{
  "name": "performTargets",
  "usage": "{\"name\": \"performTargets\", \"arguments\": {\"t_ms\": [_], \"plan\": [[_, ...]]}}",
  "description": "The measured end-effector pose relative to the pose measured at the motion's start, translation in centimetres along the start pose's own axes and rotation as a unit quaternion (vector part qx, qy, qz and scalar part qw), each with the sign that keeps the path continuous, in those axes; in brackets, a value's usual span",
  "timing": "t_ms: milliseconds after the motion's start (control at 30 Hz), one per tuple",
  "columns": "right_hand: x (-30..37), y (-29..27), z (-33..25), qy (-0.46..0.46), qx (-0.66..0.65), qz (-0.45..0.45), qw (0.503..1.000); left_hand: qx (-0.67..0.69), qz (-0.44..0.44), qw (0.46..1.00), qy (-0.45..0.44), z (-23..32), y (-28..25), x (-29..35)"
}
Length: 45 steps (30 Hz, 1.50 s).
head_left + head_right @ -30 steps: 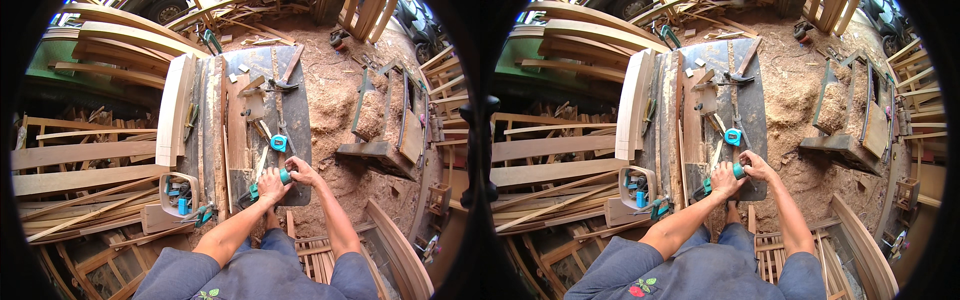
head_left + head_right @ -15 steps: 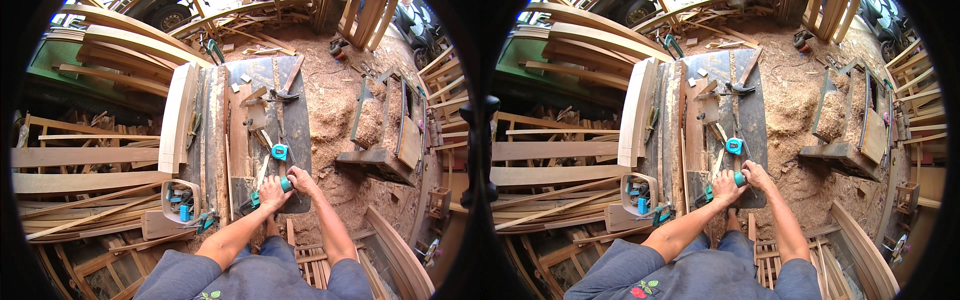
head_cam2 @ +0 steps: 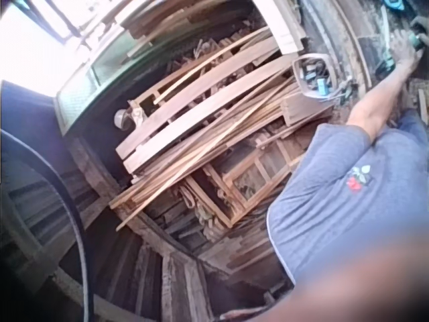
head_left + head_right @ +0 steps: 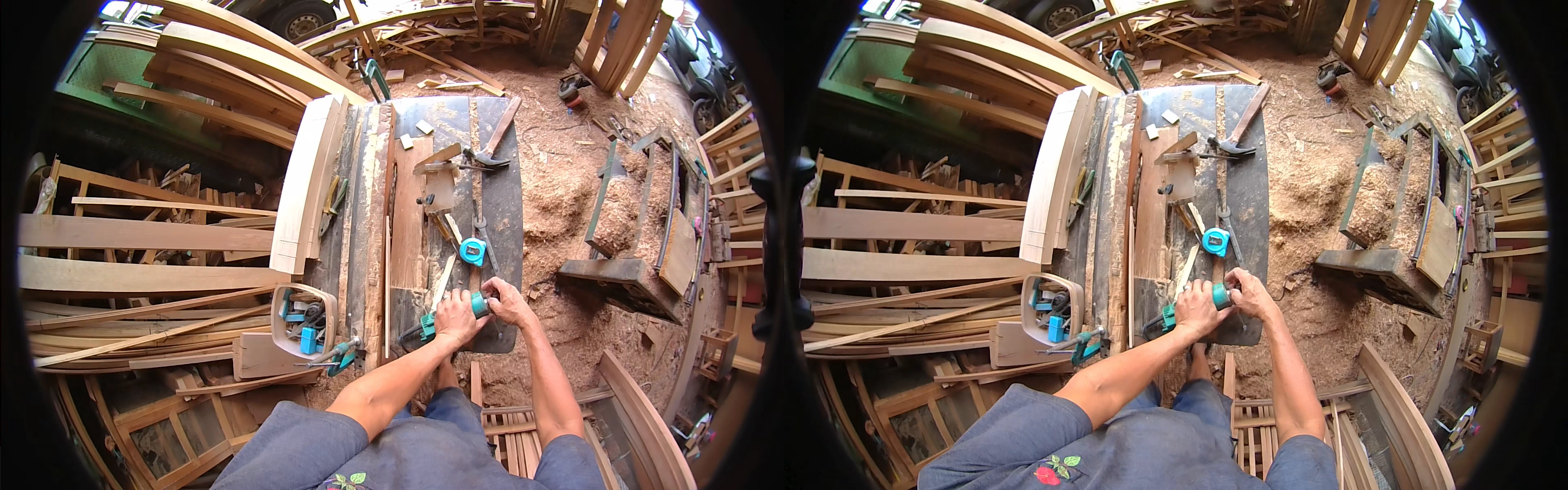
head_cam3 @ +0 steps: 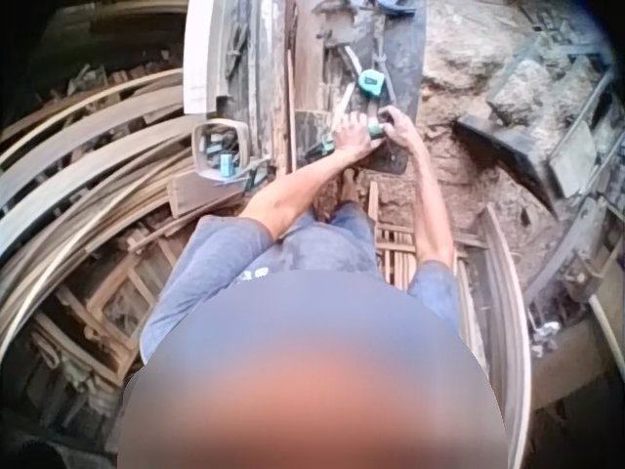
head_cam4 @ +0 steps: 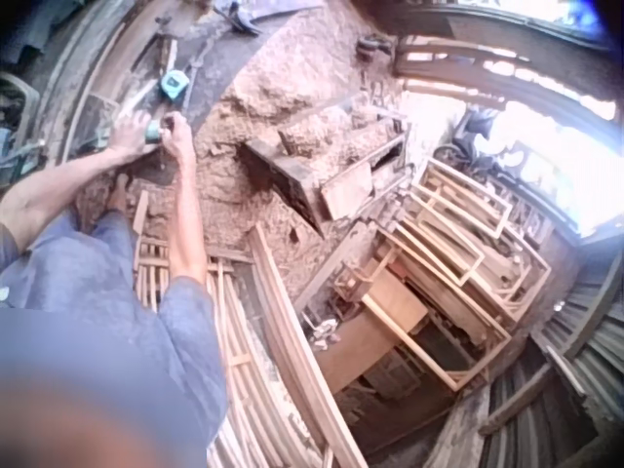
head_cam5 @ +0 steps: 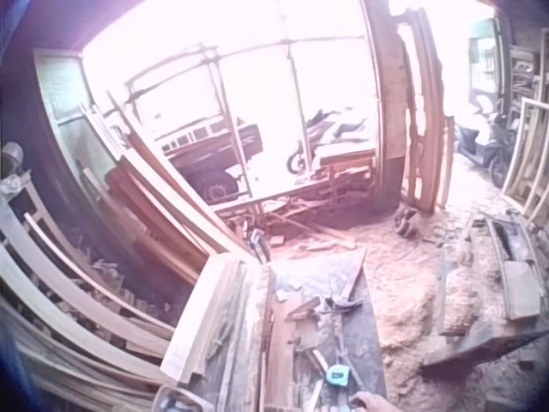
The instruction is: The person walks into a woodworking shop and retrieves a tool kit. They then use a screwdriver to remove screws from a green electric planer, disassemble its casing, and inspect the internal components.
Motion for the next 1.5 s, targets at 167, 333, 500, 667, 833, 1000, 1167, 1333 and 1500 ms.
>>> {"name": "performTargets", "arguments": {"t_ms": [167,333,500,667,833,1000,1167,1333,1500], "plan": [[-0.1,0.1,0.6,0.034,-0.017,0.002,0.999,-0.003,-0.033,0.999,-0.013,-0.1,0.1,-0.1],[-0.2,0.2,0.5,0.000,-0.032,0.003,0.999,-0.011,-0.023,1.000,-0.009,-0.2,0.5,0.0],[-0.4,0.2,1.1,-0.003,-0.004,-0.003,1.000,-0.002,-0.014,1.000,-0.011,-0.5,1.2,0.1],[-0.5,0.1,1.3,0.026,0.008,-0.010,1.000,0.023,-0.007,1.000,-0.019,-0.6,0.5,0.2],[-0.5,0.2,0.7,-0.011,-0.005,-0.023,1.000,0.032,-0.012,0.999,-0.011,-0.4,-0.1,0.2],[-0.3,-0.2,0.8,-0.017,-0.006,-0.028,0.999,0.038,-0.022,0.999,-0.020,-0.4,-0.2,0.4],[-0.3,0.2,1.4,0.021,-0.096,-0.058,0.993,0.035,-0.017,0.999,-0.016,-0.3,-0.6,0.4],[-0.1,0.7,2.6,0.031,-0.156,-0.058,0.986,-0.003,-0.016,1.000,-0.009,-0.2,-0.5,0.4],[0.4,1.0,4.5,0.094,-0.182,-0.025,0.978,0.005,-0.028,0.999,-0.018,-0.5,0.6,0.2]]}}
Point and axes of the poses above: each hand's wrist, its own x-axis away from the middle knuckle, its own y-axis out of the palm, z = x × y, the point moved 7 cm from there along -x, towards the middle knuckle, and after that the axes turned 4 degrees about x, right-handed, at the moved point
